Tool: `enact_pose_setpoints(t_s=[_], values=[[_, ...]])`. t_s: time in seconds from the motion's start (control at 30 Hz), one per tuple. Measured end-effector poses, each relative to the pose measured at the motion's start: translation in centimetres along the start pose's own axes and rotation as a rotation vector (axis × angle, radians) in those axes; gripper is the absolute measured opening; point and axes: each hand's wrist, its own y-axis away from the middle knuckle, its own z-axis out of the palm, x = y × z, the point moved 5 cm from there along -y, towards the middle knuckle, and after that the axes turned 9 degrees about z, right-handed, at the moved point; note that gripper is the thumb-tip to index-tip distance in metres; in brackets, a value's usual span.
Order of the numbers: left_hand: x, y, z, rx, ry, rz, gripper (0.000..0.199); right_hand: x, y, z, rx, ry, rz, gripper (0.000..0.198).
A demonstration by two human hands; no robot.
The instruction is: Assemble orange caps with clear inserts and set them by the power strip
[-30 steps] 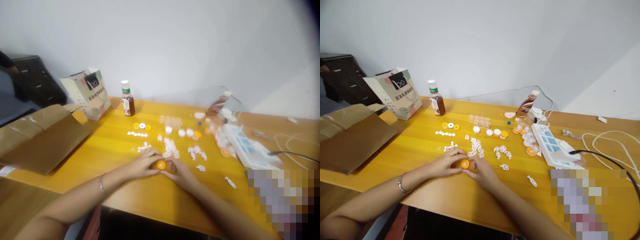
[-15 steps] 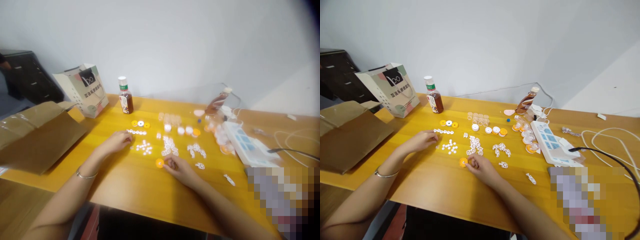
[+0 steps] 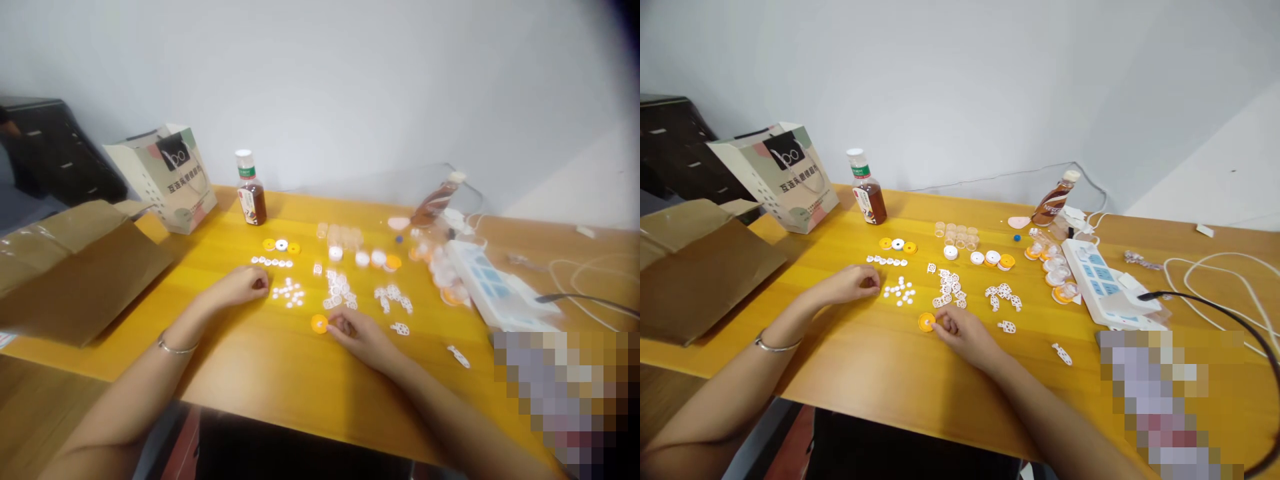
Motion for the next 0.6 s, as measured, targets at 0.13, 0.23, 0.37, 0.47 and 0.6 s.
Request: enact_pose_setpoints(t_s=[0.13,0.23,0.37,0.47,0.6], values=[[0.5,-0.1,-0.5,0.015,0.054,0.005,0.012,0.1,0.0,0.0,0.01,-0.006,-0.006,0.015],[2.1,-0.2,-0.9,0.103,0.165,0.044,0.012,0.0,0.0,-0.2,0.058,-0.05,-0.008,0.015],[5.8,-0.5,-0.1,0.24,0.444,0.141,0.017,-0.7,0.2,-0.4,0.169,-0.199,-0.002,0.016],[8.0,-0.9,1.4,0.275,0.562,0.143,0.017,-1.3,0.4,0.1,0.169,-0.315,0.027,0.015],[9.4,-1.3,3.0,0.301,0.589,0.149,0.016,-1.5,0.5,0.8,0.115,-0.485,0.084,0.016]])
